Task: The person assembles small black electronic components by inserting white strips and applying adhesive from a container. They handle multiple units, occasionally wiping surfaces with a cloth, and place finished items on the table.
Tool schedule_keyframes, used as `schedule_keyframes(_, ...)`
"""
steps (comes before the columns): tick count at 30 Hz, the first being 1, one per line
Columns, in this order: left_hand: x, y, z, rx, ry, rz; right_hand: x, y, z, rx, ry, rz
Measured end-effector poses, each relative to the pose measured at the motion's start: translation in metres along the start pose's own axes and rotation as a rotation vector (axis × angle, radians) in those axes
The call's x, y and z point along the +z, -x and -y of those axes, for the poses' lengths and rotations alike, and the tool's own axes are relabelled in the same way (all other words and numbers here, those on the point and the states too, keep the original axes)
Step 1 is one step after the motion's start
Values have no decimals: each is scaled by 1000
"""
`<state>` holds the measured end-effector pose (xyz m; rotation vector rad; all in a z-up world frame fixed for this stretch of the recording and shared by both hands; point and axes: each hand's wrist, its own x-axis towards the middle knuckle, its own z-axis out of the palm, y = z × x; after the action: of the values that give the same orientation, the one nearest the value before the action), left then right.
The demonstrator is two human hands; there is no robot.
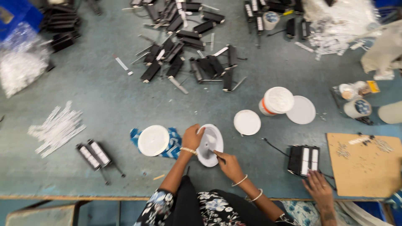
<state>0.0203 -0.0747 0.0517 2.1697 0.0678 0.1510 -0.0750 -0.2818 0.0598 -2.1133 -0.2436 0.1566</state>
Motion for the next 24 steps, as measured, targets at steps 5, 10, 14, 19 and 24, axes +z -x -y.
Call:
schedule_keyframes(5,12,7,20,108,208,-54,-117,-57,-38,161,-72,-343)
schedule_keyframes(10,29,15,36,-314,369,51,-276,-137,-96,15,323,-526)
schedule_keyframes(14,38,18,41,-356,715,47,-305,-197,-136,96,541,-262)
schedule_keyframes(19,34,24,41,-533,582,168,-278,-240,-164,96,881,-34)
schedule_keyframes(24,27,30,36,-591,595,271,-270,-255,-167,128,966,256)
